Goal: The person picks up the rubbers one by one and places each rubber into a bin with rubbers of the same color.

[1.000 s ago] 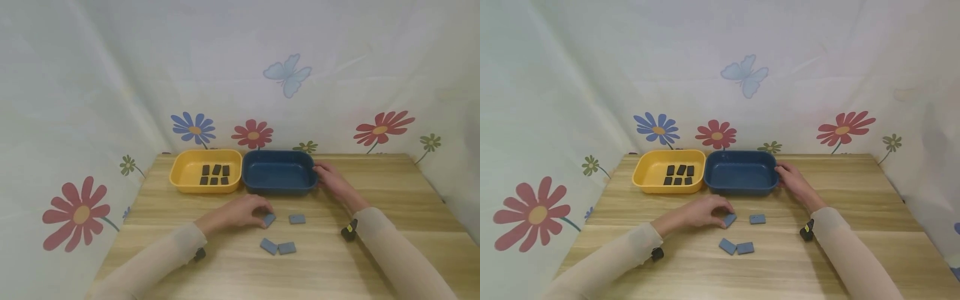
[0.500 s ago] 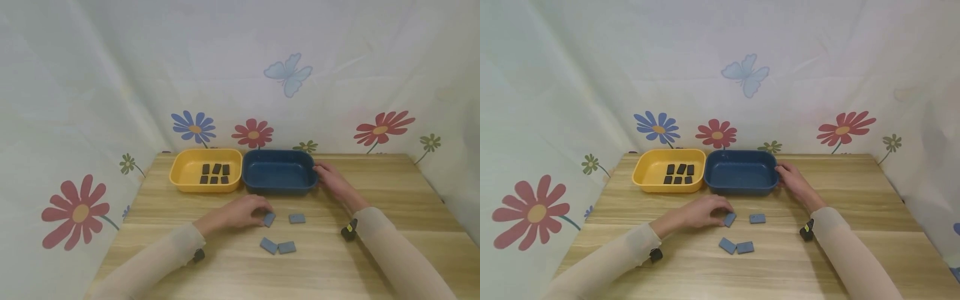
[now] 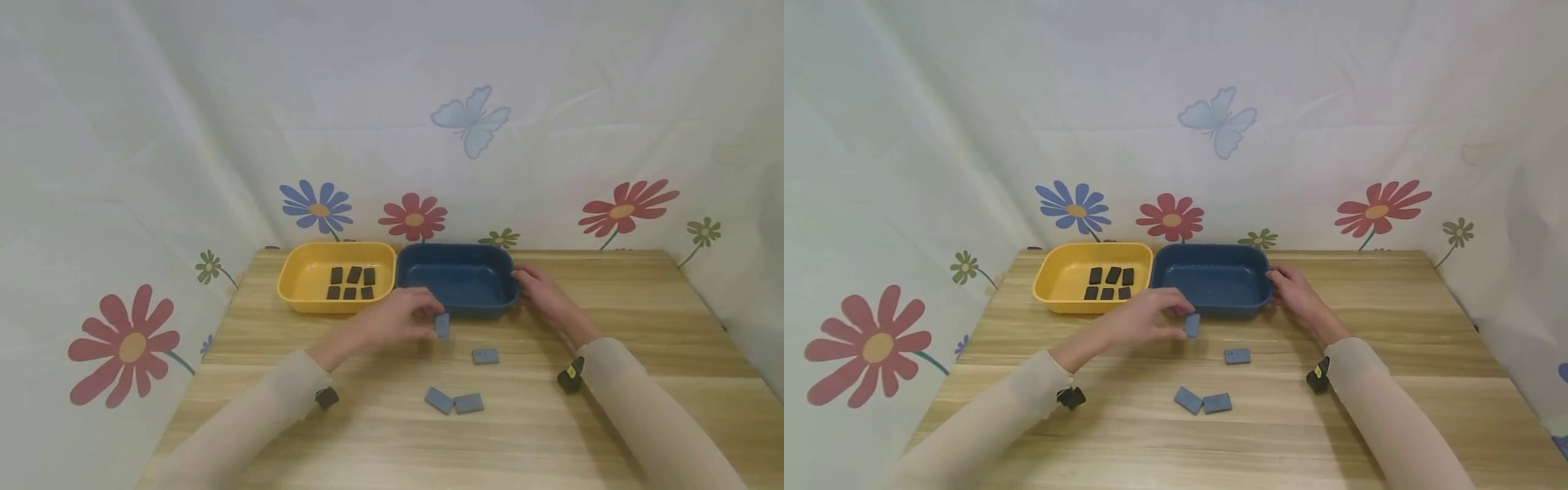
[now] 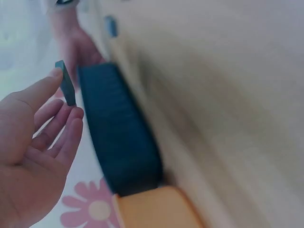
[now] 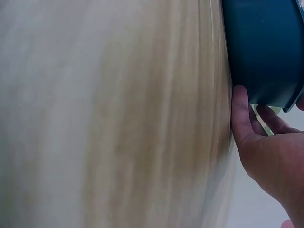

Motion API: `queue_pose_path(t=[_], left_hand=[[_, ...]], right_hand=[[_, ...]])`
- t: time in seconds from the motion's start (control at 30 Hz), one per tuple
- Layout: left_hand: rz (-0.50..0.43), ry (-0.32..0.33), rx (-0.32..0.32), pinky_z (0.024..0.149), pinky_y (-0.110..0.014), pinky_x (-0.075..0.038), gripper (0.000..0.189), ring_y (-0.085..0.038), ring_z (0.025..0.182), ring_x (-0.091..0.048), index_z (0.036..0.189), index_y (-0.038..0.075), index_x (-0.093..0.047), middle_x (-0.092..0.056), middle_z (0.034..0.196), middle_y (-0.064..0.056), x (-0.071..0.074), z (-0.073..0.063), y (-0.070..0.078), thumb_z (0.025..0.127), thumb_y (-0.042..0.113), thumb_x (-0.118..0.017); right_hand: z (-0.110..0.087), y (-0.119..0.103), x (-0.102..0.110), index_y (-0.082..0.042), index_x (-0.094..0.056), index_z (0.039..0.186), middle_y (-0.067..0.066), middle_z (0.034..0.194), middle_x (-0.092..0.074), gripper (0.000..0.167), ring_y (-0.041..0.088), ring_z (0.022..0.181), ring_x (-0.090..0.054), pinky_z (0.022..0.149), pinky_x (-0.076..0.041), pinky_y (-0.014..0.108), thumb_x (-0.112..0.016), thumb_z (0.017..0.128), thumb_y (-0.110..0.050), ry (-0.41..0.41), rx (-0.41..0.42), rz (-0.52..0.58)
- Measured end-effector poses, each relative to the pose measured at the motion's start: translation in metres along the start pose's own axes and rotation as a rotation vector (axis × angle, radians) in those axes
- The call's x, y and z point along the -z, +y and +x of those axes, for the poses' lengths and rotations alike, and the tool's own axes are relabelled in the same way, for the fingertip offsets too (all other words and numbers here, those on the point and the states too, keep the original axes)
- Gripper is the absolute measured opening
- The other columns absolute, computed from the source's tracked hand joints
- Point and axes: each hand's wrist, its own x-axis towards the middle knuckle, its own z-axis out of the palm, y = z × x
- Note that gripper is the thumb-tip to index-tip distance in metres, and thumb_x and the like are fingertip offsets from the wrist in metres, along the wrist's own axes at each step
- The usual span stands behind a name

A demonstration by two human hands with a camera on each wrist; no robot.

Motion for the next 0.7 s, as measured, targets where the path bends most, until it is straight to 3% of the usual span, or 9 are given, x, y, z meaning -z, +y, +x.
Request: queue_pose_path(t=[0.17, 0.3, 0.7], left_hand=[[0.036, 0.099, 0.077, 0.099, -0.027, -0.057, 0.046, -0.017, 0.112, -0.067, 0.130, 0.014, -0.072, -0.070, 0.120, 0.002, 0.018, 0.017, -0.005, 0.092, 0.035, -0.086], [0.023, 0.154, 0.132, 0.102, -0.027, -0.056, 0.048, -0.015, 0.117, -0.065, 0.133, 0.015, -0.071, -0.069, 0.123, 0.004, 0.023, 0.031, -0.011, 0.092, 0.037, -0.085], [0.074, 0.180, 0.214, 0.110, -0.033, -0.053, 0.051, -0.017, 0.120, -0.064, 0.136, 0.013, -0.069, -0.071, 0.129, -0.001, 0.027, 0.074, -0.043, 0.092, 0.034, -0.086]], right_hand=[[0.000, 0.000, 0.001, 0.011, -0.040, 0.153, 0.032, 0.157, -0.039, 0.052, 0.040, 0.141, -0.043, 0.097, -0.059, 0.029, -0.041, 0.115, -0.024, -0.001, 0.003, 0.007], [-0.001, -0.001, 0.001, 0.011, -0.042, 0.151, 0.031, 0.154, -0.042, 0.050, 0.035, 0.135, -0.048, 0.095, -0.059, 0.028, -0.041, 0.115, -0.023, 0.003, 0.006, 0.003], [0.000, 0.001, 0.001, 0.010, -0.044, 0.150, 0.031, 0.152, -0.046, 0.049, 0.032, 0.132, -0.052, 0.093, -0.059, 0.026, -0.040, 0.115, -0.024, 0.009, 0.023, -0.017]])
